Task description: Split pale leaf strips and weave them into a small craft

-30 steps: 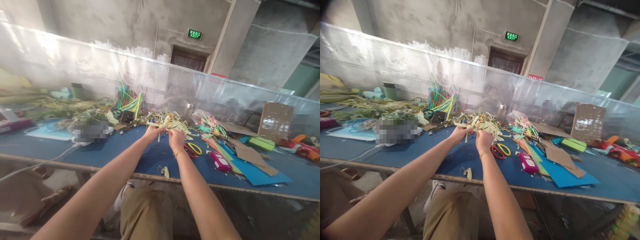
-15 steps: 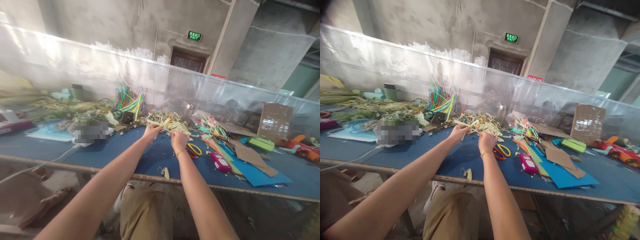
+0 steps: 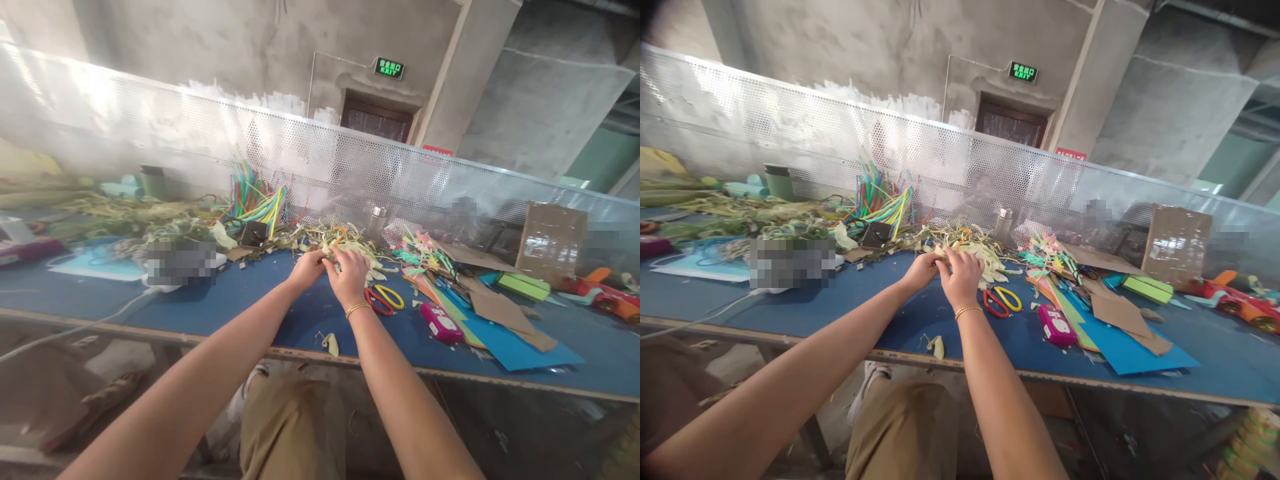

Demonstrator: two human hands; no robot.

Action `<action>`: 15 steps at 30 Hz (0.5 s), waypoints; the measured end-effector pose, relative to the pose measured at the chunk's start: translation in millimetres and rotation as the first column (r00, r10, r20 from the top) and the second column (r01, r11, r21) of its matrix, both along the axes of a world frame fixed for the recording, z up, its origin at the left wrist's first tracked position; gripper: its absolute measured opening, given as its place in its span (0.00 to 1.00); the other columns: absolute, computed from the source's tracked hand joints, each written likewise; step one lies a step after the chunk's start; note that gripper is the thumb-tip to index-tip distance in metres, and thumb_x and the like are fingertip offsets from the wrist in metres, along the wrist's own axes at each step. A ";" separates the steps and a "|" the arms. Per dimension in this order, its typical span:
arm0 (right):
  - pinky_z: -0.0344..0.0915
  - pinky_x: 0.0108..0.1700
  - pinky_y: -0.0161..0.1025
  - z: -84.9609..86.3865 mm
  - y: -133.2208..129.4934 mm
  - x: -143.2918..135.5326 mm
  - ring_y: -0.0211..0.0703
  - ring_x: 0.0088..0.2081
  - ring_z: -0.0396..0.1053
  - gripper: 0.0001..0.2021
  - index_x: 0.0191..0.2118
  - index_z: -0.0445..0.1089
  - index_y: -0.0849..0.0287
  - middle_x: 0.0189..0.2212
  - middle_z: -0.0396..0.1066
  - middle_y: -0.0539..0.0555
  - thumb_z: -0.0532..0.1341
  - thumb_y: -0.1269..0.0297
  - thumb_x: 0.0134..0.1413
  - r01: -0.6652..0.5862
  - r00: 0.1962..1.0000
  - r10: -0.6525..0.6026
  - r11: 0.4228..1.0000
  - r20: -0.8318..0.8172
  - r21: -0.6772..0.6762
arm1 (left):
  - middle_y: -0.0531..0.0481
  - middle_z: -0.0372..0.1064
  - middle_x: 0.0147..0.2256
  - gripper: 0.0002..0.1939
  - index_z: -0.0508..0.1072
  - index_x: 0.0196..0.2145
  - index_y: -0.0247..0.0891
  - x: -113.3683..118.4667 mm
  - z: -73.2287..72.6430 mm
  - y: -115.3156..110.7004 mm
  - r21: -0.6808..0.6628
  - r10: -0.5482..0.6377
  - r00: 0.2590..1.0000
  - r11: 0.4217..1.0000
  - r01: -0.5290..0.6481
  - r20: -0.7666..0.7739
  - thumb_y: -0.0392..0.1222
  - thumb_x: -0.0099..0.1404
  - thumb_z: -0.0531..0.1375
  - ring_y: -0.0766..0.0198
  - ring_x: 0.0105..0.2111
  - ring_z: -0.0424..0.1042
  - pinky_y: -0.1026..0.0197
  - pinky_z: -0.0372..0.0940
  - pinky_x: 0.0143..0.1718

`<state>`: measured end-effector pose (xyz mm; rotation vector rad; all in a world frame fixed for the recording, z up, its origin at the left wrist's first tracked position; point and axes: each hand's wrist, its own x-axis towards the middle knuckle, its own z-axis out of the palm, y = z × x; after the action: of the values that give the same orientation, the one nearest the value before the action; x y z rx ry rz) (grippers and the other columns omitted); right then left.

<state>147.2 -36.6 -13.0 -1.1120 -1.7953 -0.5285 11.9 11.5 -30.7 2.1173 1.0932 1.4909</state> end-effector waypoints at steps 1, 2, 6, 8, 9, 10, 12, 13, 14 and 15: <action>0.47 0.47 0.44 0.2 -0.5 -1.3 0.46 0.41 0.62 0.18 0.52 0.68 0.53 0.34 0.71 0.55 0.54 0.53 0.60 -0.013 1.000 0.013 1.000 0.012 -0.003 | 0.51 0.71 0.26 0.11 0.76 0.30 0.34 0.1 0.0 -1.5 0.010 -0.012 0.999 1.000 0.012 -0.042 0.41 0.57 0.56 0.64 0.30 0.68 0.65 0.60 0.31; 0.47 0.48 0.43 0.4 -0.8 -2.4 0.46 0.40 0.62 0.17 0.51 0.69 0.53 0.34 0.71 0.55 0.54 0.54 0.60 -0.024 0.999 0.025 1.000 0.022 -0.010 | 0.51 0.70 0.25 0.11 0.75 0.28 0.33 0.4 0.1 -2.8 0.011 -0.015 0.997 1.000 0.015 -0.081 0.40 0.57 0.55 0.64 0.29 0.67 0.66 0.59 0.30; 0.45 0.48 0.43 2.1 -3.3 -5.6 0.43 0.39 0.61 0.14 0.40 0.74 0.52 0.32 0.72 0.52 0.51 0.57 0.63 -0.037 0.998 0.041 0.996 0.055 -0.086 | 0.53 0.64 0.18 0.11 0.72 0.21 0.32 1.7 0.4 -6.1 -0.006 0.018 0.988 1.000 -0.019 -0.152 0.38 0.54 0.53 0.65 0.24 0.64 0.66 0.54 0.25; 0.45 0.48 0.42 3.5 -6.3 -7.0 0.43 0.39 0.61 0.16 0.38 0.74 0.53 0.32 0.72 0.53 0.50 0.57 0.64 -0.032 0.997 0.041 0.992 0.072 -0.120 | 0.53 0.62 0.17 0.10 0.71 0.20 0.33 1.6 0.6 -6.2 -0.017 0.015 0.991 1.000 -0.018 -0.131 0.38 0.52 0.54 0.66 0.23 0.62 0.66 0.52 0.24; 0.45 0.48 0.42 4.2 -7.9 -7.8 0.42 0.40 0.61 0.16 0.37 0.74 0.53 0.32 0.72 0.53 0.49 0.57 0.64 -0.035 0.996 0.046 0.991 0.079 -0.128 | 0.53 0.61 0.17 0.09 0.71 0.19 0.33 1.2 0.7 -5.8 -0.033 0.020 0.994 0.999 -0.023 -0.107 0.38 0.52 0.55 0.66 0.23 0.61 0.66 0.51 0.24; 0.45 0.49 0.42 4.7 -9.6 -8.7 0.42 0.40 0.61 0.17 0.37 0.74 0.54 0.32 0.72 0.53 0.49 0.57 0.64 -0.044 0.995 0.055 0.990 0.087 -0.132 | 0.52 0.61 0.16 0.08 0.70 0.17 0.34 0.7 0.7 -4.9 -0.058 0.032 0.996 0.998 -0.037 -0.078 0.38 0.50 0.57 0.66 0.23 0.60 0.66 0.51 0.24; 0.45 0.49 0.41 5.2 -12.4 -10.3 0.42 0.40 0.61 0.17 0.36 0.73 0.54 0.32 0.72 0.52 0.48 0.57 0.65 -0.068 0.991 0.083 0.989 0.103 -0.135 | 0.52 0.61 0.15 0.07 0.68 0.15 0.35 -0.8 0.2 -2.3 -0.118 0.062 0.998 0.991 -0.064 -0.020 0.36 0.47 0.59 0.66 0.22 0.58 0.66 0.50 0.24; 0.45 0.49 0.41 5.3 -13.4 -11.0 0.42 0.40 0.61 0.18 0.36 0.73 0.54 0.32 0.72 0.52 0.48 0.57 0.65 -0.081 0.989 0.096 0.987 0.112 -0.136 | 0.51 0.61 0.15 0.07 0.67 0.14 0.36 -1.7 -0.2 -0.6 -0.144 0.069 0.998 0.987 -0.068 0.003 0.35 0.46 0.60 0.66 0.22 0.58 0.65 0.51 0.24; 0.46 0.49 0.41 5.4 -14.2 -11.4 0.41 0.40 0.61 0.18 0.36 0.73 0.53 0.32 0.72 0.52 0.48 0.57 0.65 -0.093 0.986 0.110 0.986 0.122 -0.139 | 0.51 0.62 0.15 0.07 0.67 0.13 0.37 -2.5 -0.9 1.2 -0.161 0.067 0.998 0.985 -0.063 0.019 0.34 0.45 0.60 0.66 0.22 0.58 0.65 0.51 0.25; 0.46 0.49 0.41 5.3 -14.7 -11.8 0.41 0.40 0.61 0.17 0.36 0.73 0.53 0.32 0.73 0.52 0.48 0.57 0.65 -0.103 0.984 0.122 0.985 0.133 -0.141 | 0.51 0.62 0.16 0.07 0.67 0.13 0.38 -3.3 -1.6 2.9 -0.171 0.058 0.998 0.984 -0.052 0.030 0.33 0.44 0.61 0.65 0.23 0.58 0.65 0.52 0.26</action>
<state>135.4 -51.3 -7.7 -1.0776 -2.0287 -0.4332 8.5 14.4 -32.3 1.9532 1.2297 1.3987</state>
